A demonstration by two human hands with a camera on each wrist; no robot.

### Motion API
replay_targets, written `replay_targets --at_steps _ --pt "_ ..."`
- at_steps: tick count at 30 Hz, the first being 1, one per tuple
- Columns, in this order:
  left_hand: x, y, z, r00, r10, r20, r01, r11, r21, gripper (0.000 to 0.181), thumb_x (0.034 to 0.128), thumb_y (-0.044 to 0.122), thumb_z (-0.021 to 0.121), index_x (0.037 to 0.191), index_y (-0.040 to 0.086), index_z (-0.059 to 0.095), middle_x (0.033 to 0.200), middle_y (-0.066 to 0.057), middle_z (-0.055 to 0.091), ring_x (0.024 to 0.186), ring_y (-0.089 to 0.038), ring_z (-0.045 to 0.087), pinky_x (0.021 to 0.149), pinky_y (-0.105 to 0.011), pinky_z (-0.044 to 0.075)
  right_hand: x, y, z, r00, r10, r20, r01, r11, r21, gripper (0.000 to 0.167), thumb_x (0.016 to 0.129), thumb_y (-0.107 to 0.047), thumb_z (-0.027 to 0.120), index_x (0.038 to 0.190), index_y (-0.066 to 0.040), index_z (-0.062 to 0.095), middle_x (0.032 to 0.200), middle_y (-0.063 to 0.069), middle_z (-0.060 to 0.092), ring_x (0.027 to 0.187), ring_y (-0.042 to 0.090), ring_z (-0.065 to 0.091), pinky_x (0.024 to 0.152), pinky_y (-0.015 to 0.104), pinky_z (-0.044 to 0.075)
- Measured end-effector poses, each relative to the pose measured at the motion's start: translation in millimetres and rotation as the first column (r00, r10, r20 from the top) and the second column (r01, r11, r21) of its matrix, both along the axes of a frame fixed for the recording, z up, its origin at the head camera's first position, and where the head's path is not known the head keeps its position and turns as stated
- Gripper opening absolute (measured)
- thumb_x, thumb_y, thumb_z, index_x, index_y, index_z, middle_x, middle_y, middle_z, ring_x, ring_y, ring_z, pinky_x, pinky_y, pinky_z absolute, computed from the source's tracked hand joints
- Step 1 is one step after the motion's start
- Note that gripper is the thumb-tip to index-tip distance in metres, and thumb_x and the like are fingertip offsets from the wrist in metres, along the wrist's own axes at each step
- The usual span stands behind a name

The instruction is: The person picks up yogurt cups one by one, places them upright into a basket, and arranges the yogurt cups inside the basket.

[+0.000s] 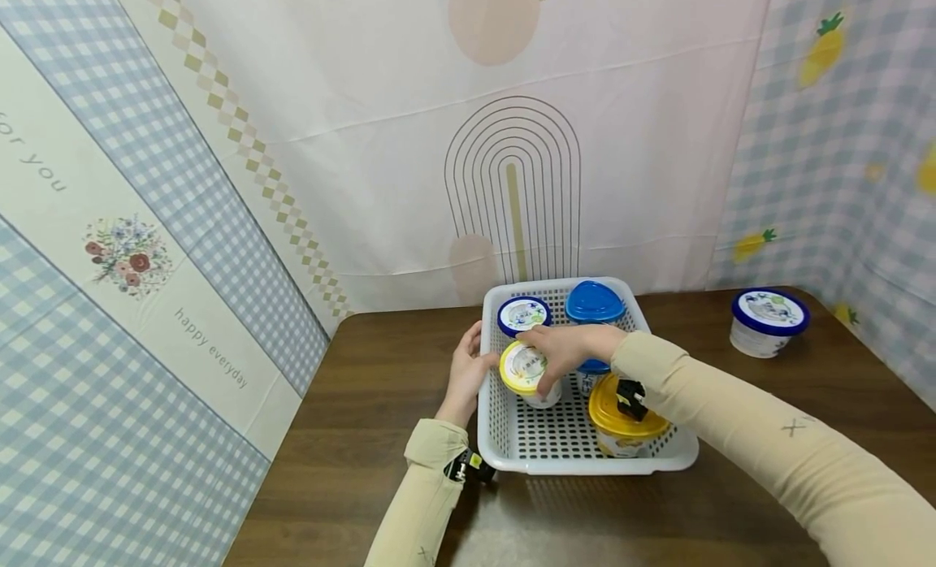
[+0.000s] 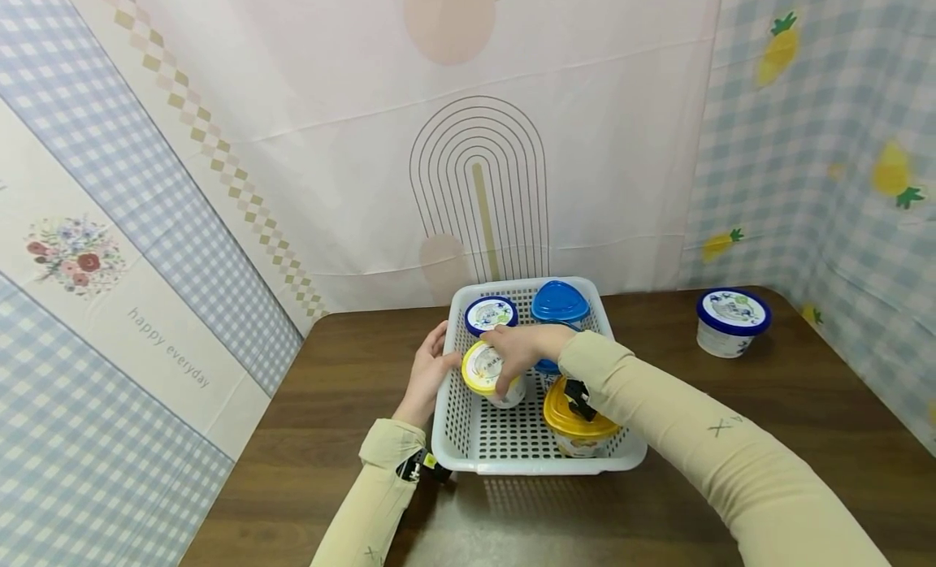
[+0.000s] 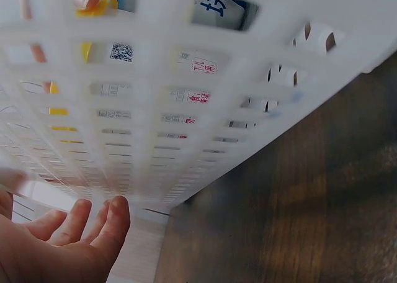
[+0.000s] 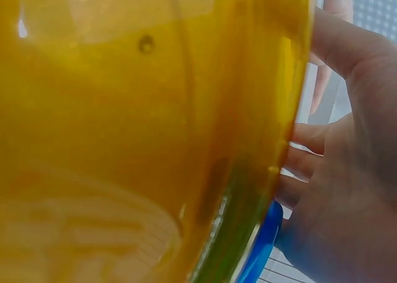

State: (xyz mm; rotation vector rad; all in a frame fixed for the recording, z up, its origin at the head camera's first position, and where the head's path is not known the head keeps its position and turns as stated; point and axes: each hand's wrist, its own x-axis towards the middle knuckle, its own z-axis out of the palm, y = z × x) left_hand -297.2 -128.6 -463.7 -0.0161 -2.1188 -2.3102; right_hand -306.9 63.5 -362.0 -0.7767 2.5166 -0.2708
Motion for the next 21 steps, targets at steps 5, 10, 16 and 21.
replay_targets --at_steps 5,10,16,21 --pt "-1.1 -0.3 -0.4 1.0 -0.009 -0.003 0.009 1.0 0.002 0.082 0.0764 -0.007 0.058 0.153 0.015 0.041 0.139 -0.015 0.055 0.119 -0.033 0.058 0.094 -0.046 0.053 0.7 -1.0 0.1 1.0 -0.015 -0.018 0.016 0.999 0.037 0.105 0.078 -0.048 0.084 0.159 -0.011 0.029 0.152 0.019 0.036 0.128 0.035 0.046 0.107 0.055 0.04" --pt "-1.0 -1.4 -0.3 1.0 -0.02 -0.006 0.02 1.0 0.011 0.082 0.0771 -0.008 0.057 0.154 0.014 0.04 0.143 -0.018 0.052 0.122 -0.038 0.057 0.094 -0.047 0.053 1.6 -3.1 1.1 0.998 -0.031 -0.048 0.034 0.997 0.071 0.101 0.078 -0.044 0.085 0.158 -0.013 0.033 0.145 0.019 0.039 0.123 0.033 0.048 0.105 0.053 0.042" --pt "0.3 -1.2 1.1 1.0 -0.002 0.004 0.002 1.0 0.002 0.082 0.0766 -0.008 0.057 0.154 0.016 0.041 0.141 -0.017 0.053 0.121 -0.038 0.057 0.092 -0.045 0.054 1.2 -2.9 1.3 0.998 -0.019 -0.068 0.021 0.999 0.041 0.099 0.079 -0.04 0.085 0.158 -0.012 0.032 0.148 0.022 0.037 0.128 0.036 0.045 0.107 0.056 0.041" --pt "0.3 -0.1 0.2 1.0 0.001 -0.01 -0.001 1.0 -0.009 0.081 0.0761 -0.008 0.057 0.153 0.013 0.042 0.139 -0.018 0.055 0.117 -0.035 0.059 0.09 -0.045 0.055 0.3 -1.1 0.3 0.994 -0.022 -0.105 0.024 0.999 0.022 0.101 0.078 -0.039 0.086 0.158 -0.009 0.032 0.15 0.024 0.035 0.133 0.041 0.041 0.108 0.059 0.038"
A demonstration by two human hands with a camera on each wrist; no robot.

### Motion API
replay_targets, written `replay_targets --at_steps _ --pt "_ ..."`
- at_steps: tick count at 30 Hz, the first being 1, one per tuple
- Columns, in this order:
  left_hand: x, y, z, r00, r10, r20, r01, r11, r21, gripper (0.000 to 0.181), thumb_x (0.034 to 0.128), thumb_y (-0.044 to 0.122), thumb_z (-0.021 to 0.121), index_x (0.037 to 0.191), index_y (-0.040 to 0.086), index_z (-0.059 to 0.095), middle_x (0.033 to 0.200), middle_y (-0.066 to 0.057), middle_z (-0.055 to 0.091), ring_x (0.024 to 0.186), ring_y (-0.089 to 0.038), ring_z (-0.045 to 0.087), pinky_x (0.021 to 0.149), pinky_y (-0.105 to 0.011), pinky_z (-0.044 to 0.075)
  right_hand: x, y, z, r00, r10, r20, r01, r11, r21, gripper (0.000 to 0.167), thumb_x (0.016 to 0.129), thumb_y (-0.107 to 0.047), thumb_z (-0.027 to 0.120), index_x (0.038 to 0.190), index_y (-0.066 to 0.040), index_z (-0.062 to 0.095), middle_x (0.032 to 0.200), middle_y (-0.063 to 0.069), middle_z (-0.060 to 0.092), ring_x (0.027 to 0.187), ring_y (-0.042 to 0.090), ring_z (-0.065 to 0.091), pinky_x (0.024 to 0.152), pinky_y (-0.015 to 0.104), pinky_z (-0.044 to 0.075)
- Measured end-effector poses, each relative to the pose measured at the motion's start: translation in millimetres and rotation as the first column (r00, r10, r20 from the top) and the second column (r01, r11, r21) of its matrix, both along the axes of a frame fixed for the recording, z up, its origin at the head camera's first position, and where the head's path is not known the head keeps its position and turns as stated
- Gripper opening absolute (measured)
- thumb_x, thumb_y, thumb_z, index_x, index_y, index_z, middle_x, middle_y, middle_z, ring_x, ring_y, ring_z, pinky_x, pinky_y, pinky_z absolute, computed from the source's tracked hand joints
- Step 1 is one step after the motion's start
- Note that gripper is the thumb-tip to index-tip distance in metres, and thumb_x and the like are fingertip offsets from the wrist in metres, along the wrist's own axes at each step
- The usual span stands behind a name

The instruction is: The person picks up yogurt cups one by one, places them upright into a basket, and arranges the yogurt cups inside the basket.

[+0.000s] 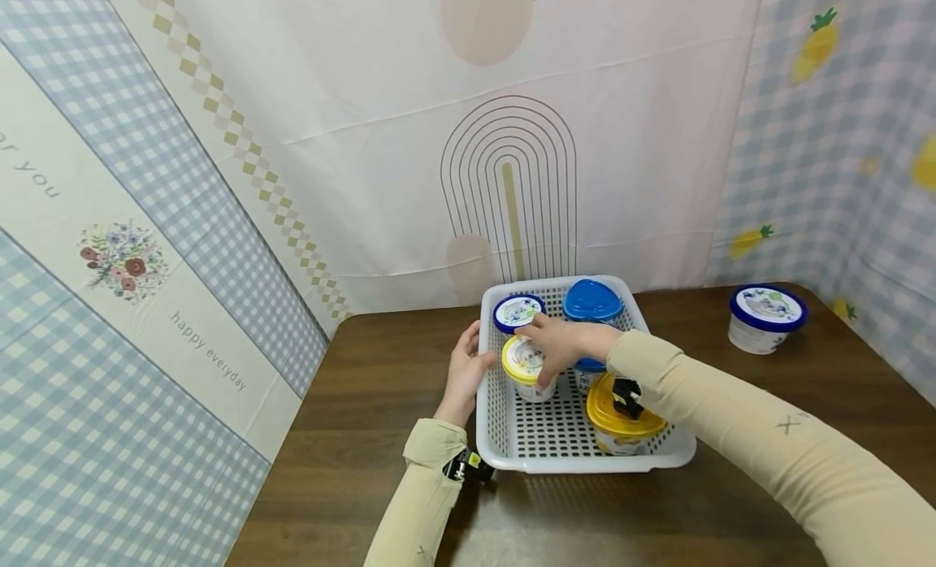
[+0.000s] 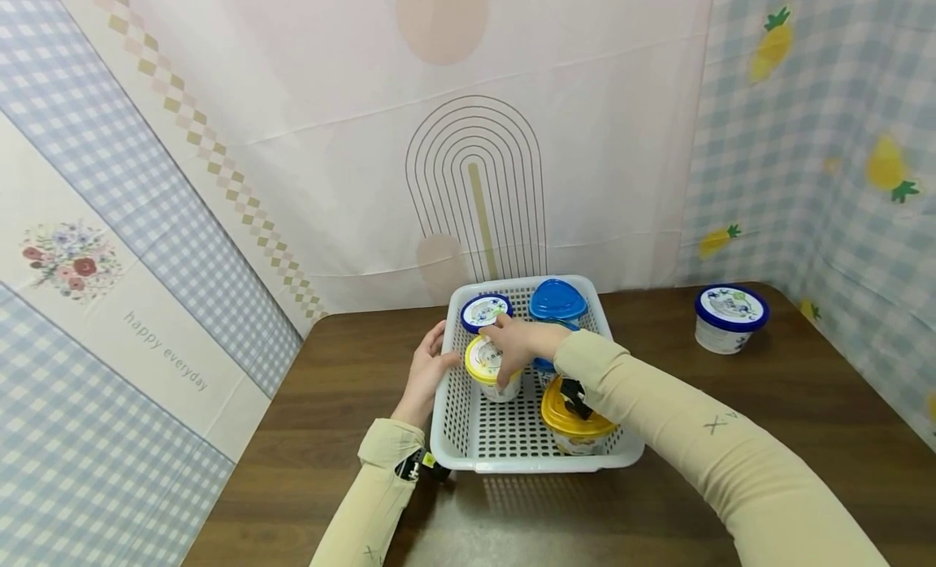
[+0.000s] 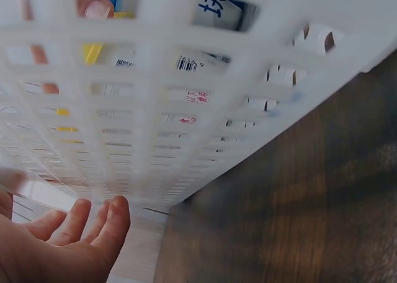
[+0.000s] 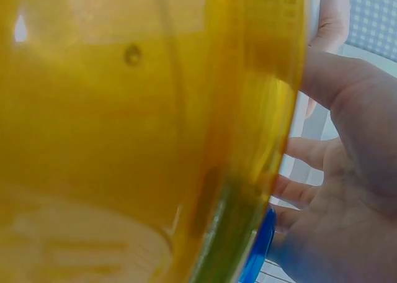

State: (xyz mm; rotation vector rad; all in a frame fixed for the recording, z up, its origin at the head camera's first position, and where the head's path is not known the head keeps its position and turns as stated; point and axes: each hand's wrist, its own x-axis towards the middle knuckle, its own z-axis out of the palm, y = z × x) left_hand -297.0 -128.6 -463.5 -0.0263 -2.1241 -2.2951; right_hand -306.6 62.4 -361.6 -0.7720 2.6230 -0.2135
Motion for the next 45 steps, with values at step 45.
replay_targets --at_steps 45 --pt "-2.3 2.0 0.7 1.0 0.01 0.017 -0.01 1.0 0.013 0.084 0.0736 -0.008 0.057 0.153 0.016 0.042 0.137 -0.016 0.054 0.116 -0.034 0.059 0.092 -0.047 0.054 -17.5 94 54.4 0.947 -0.224 -0.231 0.129 0.921 -0.367 0.081 0.095 -0.028 0.069 0.158 -0.001 0.025 0.156 0.033 0.027 0.14 0.052 0.029 0.11 0.068 0.029"
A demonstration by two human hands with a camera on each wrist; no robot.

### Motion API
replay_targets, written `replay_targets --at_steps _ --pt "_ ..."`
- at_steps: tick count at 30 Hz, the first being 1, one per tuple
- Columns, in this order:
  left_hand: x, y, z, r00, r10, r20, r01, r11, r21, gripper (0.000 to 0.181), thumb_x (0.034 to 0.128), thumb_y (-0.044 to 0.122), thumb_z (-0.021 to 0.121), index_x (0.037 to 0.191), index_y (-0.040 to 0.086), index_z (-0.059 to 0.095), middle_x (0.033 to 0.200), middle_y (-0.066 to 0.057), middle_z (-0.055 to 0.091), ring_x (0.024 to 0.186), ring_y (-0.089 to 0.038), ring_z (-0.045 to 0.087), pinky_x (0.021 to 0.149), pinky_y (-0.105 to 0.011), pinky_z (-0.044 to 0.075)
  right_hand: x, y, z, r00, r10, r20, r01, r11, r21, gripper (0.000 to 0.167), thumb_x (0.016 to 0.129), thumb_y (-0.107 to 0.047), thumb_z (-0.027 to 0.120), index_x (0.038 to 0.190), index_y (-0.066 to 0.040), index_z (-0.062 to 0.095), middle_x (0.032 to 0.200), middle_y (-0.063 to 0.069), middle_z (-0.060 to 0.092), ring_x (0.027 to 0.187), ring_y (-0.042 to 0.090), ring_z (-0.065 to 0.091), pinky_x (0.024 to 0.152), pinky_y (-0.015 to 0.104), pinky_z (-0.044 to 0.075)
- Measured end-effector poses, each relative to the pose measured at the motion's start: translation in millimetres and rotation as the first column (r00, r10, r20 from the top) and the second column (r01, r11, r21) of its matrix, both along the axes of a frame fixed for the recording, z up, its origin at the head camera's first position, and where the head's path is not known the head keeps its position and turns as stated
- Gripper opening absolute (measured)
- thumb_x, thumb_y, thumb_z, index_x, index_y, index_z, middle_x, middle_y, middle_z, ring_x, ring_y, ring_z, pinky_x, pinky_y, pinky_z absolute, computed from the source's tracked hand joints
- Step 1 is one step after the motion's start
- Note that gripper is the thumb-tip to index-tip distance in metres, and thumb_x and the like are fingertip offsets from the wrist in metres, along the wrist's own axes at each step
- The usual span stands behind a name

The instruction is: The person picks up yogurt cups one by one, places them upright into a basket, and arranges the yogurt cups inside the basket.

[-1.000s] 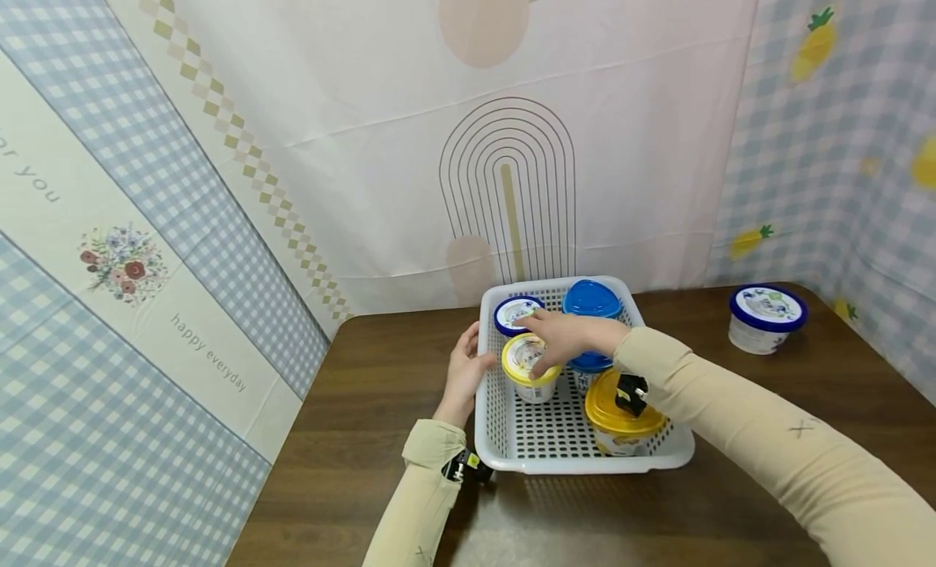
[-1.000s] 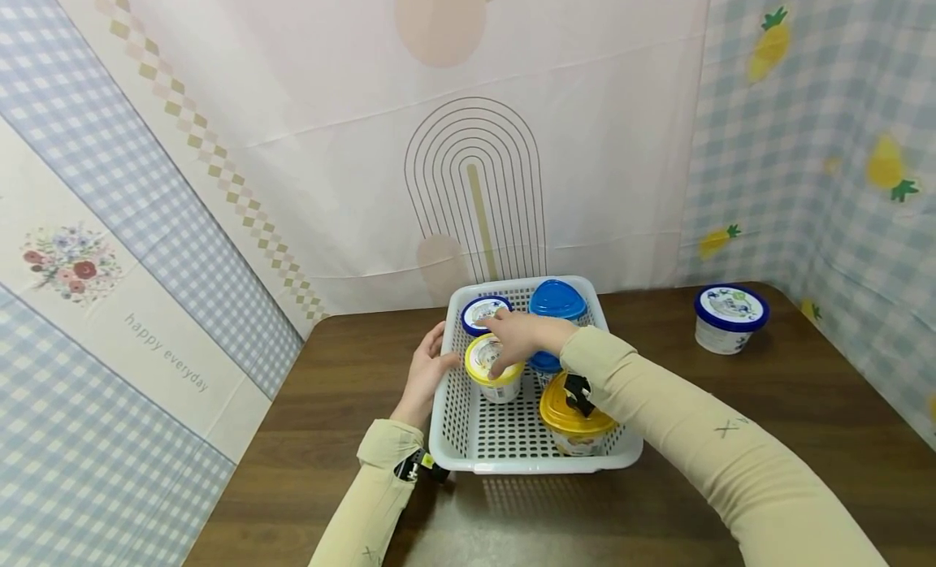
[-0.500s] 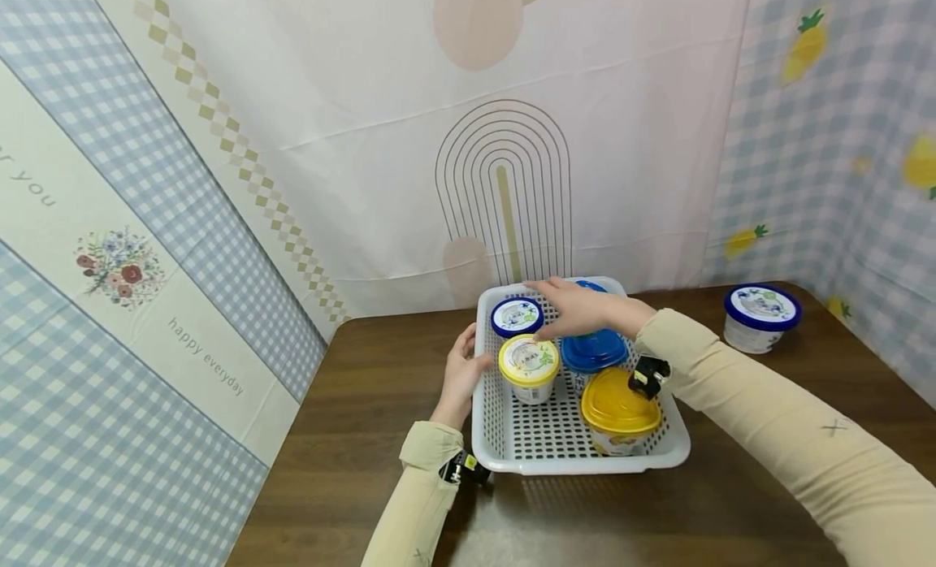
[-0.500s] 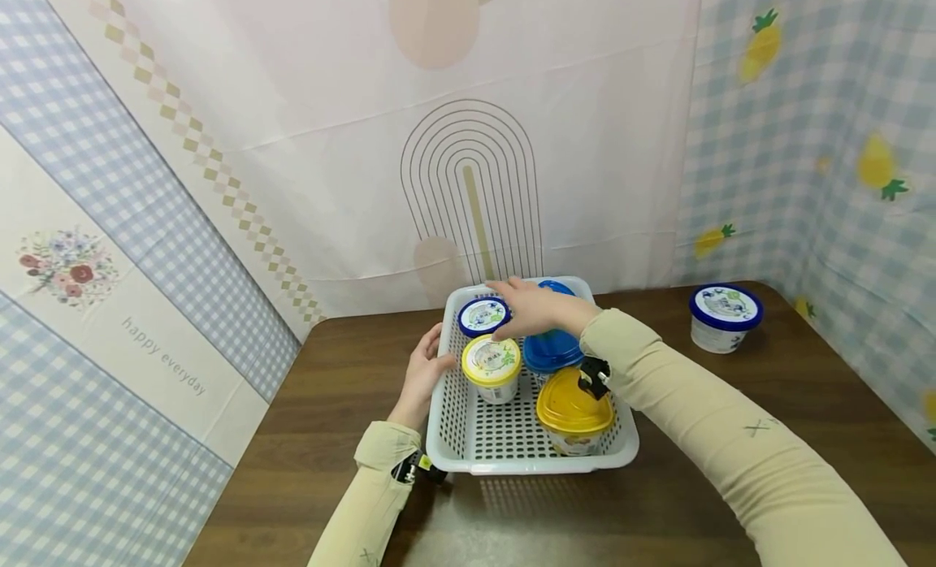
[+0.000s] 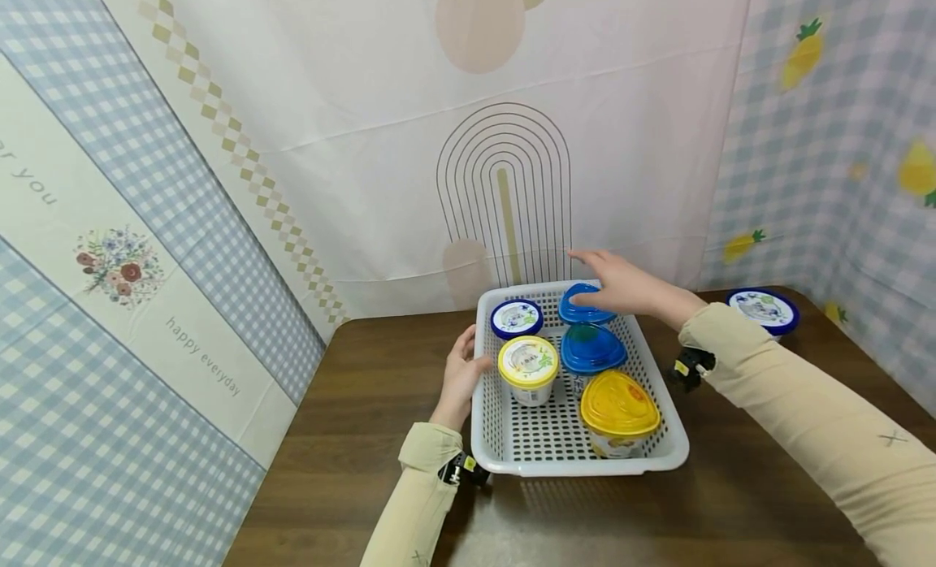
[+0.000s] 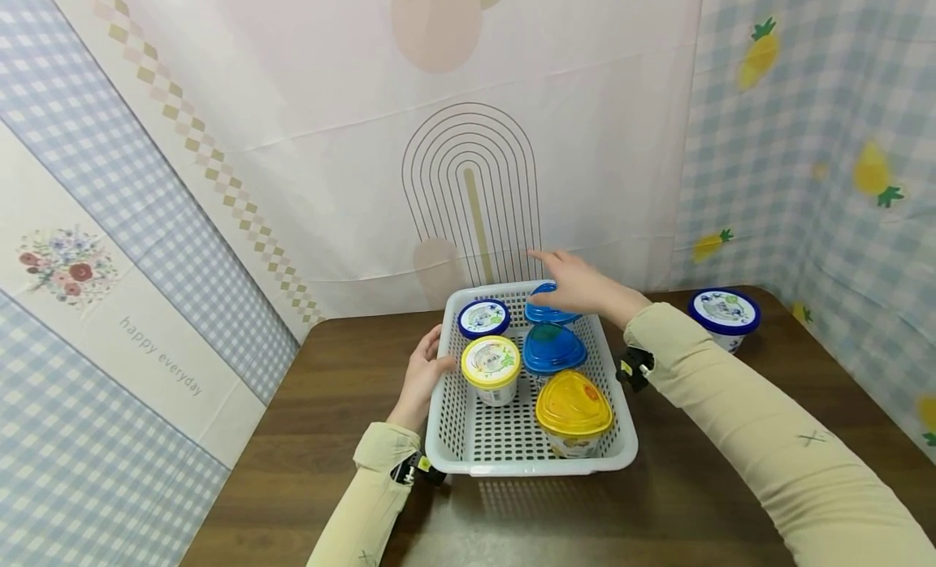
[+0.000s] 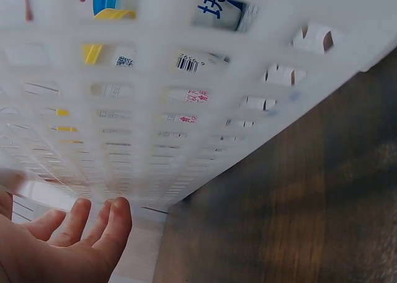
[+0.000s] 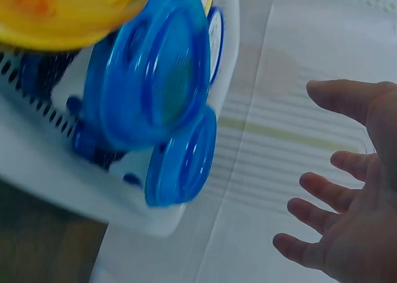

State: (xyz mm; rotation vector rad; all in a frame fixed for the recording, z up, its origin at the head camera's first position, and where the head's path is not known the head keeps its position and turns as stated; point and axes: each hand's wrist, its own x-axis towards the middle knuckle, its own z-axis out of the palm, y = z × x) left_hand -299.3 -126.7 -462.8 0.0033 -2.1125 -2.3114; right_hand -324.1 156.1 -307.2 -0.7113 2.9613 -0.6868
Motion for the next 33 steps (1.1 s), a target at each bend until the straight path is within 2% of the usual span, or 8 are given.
replay_targets --at_steps 8,14,17,25,30,33 --pt "1.4 -1.4 -2.5 1.0 -0.004 -0.005 0.004 1.0 -0.004 0.083 0.0739 -0.006 0.058 0.153 0.015 0.042 0.137 -0.017 0.054 0.115 -0.035 0.059 0.09 -0.046 0.055 -2.1 31 -3.9 0.996 -0.071 -0.052 0.069 0.997 -0.028 0.08 0.096 -0.03 0.068 0.155 0.004 0.027 0.151 0.037 0.028 0.135 0.055 0.033 0.106 0.07 0.032" --pt "3.2 -2.0 -3.9 1.0 -0.001 -0.003 0.001 1.0 0.007 0.083 0.0729 -0.007 0.058 0.152 0.015 0.044 0.138 -0.017 0.054 0.116 -0.036 0.059 0.093 -0.049 0.054 -3.5 54 -10.3 0.991 -0.132 -0.037 0.131 0.991 -0.025 0.091 0.094 -0.05 0.066 0.156 0.004 0.026 0.152 0.039 0.025 0.136 0.056 0.03 0.106 0.072 0.03" --pt "3.6 -2.1 -4.0 1.0 -0.006 -0.005 0.006 1.0 0.015 0.083 0.0733 -0.007 0.058 0.152 0.015 0.044 0.138 -0.018 0.054 0.116 -0.036 0.059 0.094 -0.05 0.053 -3.7 65 -11.9 0.986 -0.164 -0.03 0.163 0.986 -0.028 0.096 0.093 -0.054 0.065 0.156 0.005 0.024 0.153 0.04 0.022 0.136 0.058 0.028 0.105 0.074 0.029" --pt "5.1 -4.5 -2.1 1.0 -0.01 -0.008 0.01 1.0 -0.001 0.083 0.0748 -0.006 0.058 0.153 0.016 0.042 0.141 -0.018 0.052 0.118 -0.038 0.058 0.093 -0.049 0.054 -4.7 90 -18.6 0.966 -0.256 -0.042 0.25 0.962 -0.114 0.109 0.093 -0.053 0.066 0.159 0.005 0.003 0.158 0.039 0.011 0.141 0.059 0.017 0.109 0.073 0.02" --pt "4.8 -4.6 -2.2 1.0 -0.009 -0.01 0.009 1.0 -0.001 0.084 0.0735 -0.006 0.058 0.153 0.015 0.042 0.139 -0.018 0.053 0.117 -0.037 0.059 0.093 -0.049 0.054 -2.9 103 -25.1 0.944 -0.32 -0.081 0.303 0.938 -0.167 0.11 0.093 -0.052 0.067 0.158 0.005 -0.001 0.159 0.038 0.008 0.142 0.06 0.013 0.111 0.074 0.014" --pt "5.3 -4.3 -1.3 1.0 -0.009 -0.004 0.009 1.0 0.006 0.084 0.0729 -0.006 0.058 0.152 0.015 0.043 0.138 -0.017 0.054 0.117 -0.036 0.059 0.093 -0.049 0.054 -1.4 112 -29.0 0.937 -0.334 -0.1 0.313 0.933 -0.179 0.108 0.093 -0.05 0.067 0.158 0.006 0.0 0.159 0.039 0.008 0.141 0.06 0.012 0.111 0.073 0.013"
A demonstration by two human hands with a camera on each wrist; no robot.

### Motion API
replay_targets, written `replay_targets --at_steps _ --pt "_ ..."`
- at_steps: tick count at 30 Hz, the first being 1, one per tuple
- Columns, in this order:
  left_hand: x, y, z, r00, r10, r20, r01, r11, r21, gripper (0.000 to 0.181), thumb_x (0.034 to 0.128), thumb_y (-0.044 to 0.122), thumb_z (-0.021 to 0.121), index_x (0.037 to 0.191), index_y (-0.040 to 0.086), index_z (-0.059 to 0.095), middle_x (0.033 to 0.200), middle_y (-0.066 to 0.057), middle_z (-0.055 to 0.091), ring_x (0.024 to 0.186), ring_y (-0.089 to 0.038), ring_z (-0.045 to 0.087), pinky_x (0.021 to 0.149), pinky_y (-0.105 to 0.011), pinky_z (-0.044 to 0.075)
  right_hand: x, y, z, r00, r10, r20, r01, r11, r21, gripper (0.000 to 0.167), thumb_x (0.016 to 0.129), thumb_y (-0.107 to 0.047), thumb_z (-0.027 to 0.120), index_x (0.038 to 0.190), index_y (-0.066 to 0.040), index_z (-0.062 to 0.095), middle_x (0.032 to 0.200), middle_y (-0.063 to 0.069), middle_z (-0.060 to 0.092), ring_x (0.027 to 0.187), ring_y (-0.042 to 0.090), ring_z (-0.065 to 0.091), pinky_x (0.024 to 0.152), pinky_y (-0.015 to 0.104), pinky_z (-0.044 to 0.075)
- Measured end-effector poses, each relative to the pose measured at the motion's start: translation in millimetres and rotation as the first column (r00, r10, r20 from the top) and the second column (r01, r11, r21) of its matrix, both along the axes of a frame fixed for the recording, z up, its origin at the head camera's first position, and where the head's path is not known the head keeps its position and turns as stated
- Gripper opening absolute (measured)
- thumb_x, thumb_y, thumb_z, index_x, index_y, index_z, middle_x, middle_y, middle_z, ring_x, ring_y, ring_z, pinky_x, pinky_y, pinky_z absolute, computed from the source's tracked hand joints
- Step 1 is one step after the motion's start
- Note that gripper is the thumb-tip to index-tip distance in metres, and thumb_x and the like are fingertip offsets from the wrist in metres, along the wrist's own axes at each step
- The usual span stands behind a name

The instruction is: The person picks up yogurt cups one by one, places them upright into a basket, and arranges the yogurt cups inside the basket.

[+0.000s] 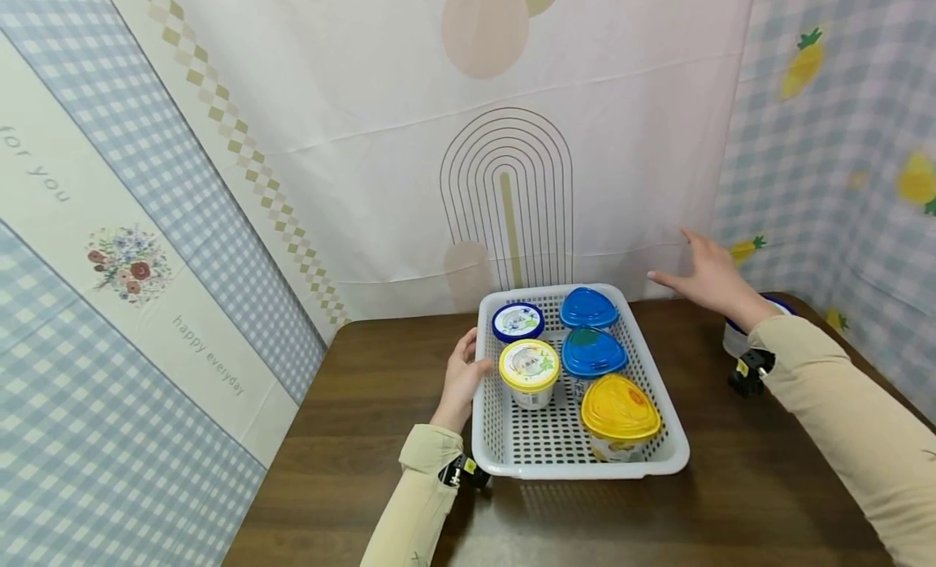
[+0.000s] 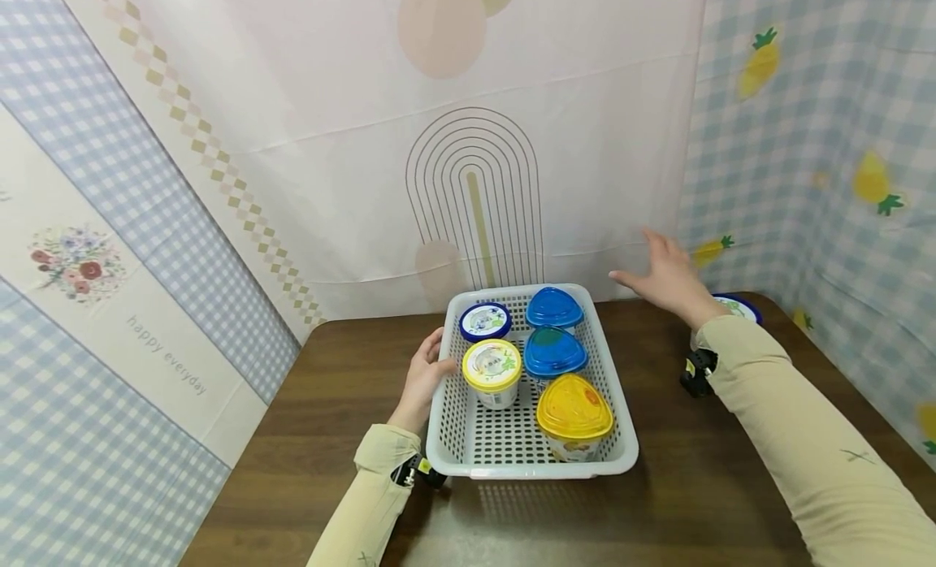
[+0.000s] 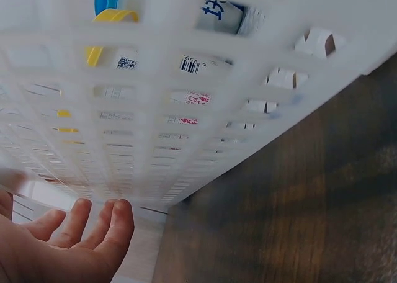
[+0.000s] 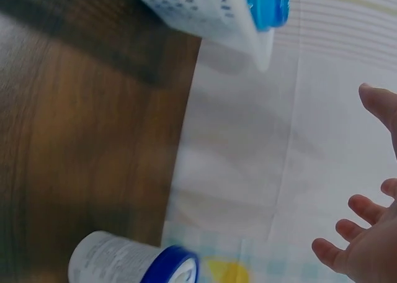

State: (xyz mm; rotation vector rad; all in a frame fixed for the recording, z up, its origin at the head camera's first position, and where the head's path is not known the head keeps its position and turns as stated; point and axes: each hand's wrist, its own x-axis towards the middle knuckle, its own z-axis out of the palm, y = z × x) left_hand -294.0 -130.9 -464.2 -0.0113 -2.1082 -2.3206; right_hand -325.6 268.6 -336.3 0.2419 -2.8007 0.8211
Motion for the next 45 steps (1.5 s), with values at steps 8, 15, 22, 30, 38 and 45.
replay_targets --at_steps 8,15,22,30,38,45 --pt "10.4 -0.7 19.7 0.999 -0.046 -0.003 0.046 0.999 -0.006 0.086 0.0746 -0.009 0.057 0.156 0.009 0.036 0.14 -0.023 0.051 0.114 -0.034 0.06 0.091 -0.047 0.054 2.1 25 -21.3 0.998 -0.068 -0.014 0.067 0.997 -0.046 0.105 0.094 -0.05 0.065 0.159 0.004 0.003 0.157 0.042 0.004 0.139 0.064 0.009 0.104 0.078 0.017" --pt "18.7 -0.2 34.1 0.998 -0.059 0.005 0.059 0.998 -0.013 0.084 0.0758 -0.01 0.056 0.156 0.006 0.035 0.14 -0.026 0.05 0.114 -0.034 0.06 0.093 -0.049 0.053 7.1 40 -35.1 0.989 -0.144 -0.029 0.142 0.987 -0.078 0.108 0.095 -0.054 0.061 0.158 0.005 -0.005 0.155 0.045 -0.003 0.139 0.066 0.003 0.104 0.079 0.014" --pt "18.8 1.1 34.8 0.998 -0.065 0.016 0.065 0.998 -0.007 0.085 0.0748 -0.009 0.057 0.156 0.006 0.035 0.14 -0.026 0.05 0.115 -0.035 0.059 0.097 -0.054 0.051 16.5 54 -53.5 0.979 -0.201 -0.029 0.197 0.975 -0.104 0.109 0.093 -0.058 0.06 0.16 -0.003 -0.006 0.158 0.04 -0.005 0.14 0.065 -0.002 0.101 0.082 0.006" --pt "18.5 0.3 35.1 0.999 -0.047 0.019 0.048 0.999 -0.026 0.084 0.076 -0.009 0.057 0.155 0.007 0.036 0.139 -0.024 0.051 0.113 -0.034 0.06 0.095 -0.053 0.052 20.7 67 -74.4 0.96 -0.278 0.013 0.278 0.954 -0.114 0.114 0.091 -0.062 0.061 0.16 -0.005 -0.01 0.159 0.037 -0.009 0.141 0.063 -0.008 0.099 0.083 0.003" --pt "20.4 -1.6 33.2 0.998 -0.048 0.026 0.049 0.998 -0.03 0.083 0.0766 -0.008 0.058 0.156 0.007 0.036 0.139 -0.024 0.052 0.113 -0.033 0.06 0.091 -0.046 0.055 23.7 74 -94.8 0.949 -0.312 0.048 0.316 0.943 -0.103 0.121 0.086 -0.066 0.065 0.16 -0.007 -0.011 0.158 0.039 -0.008 0.138 0.066 -0.005 0.095 0.082 0.005" --pt "21.3 -1.5 32.9 0.998 -0.058 0.027 0.058 0.998 -0.008 0.084 0.078 -0.008 0.058 0.157 0.007 0.034 0.139 -0.025 0.05 0.114 -0.033 0.059 0.098 -0.056 0.05 29.2 85 -106.5 0.933 -0.355 0.063 0.361 0.922 -0.142 0.119 0.088 -0.063 0.064 0.159 0.001 -0.008 0.155 0.042 -0.004 0.138 0.063 -0.004 0.097 0.079 0.005"
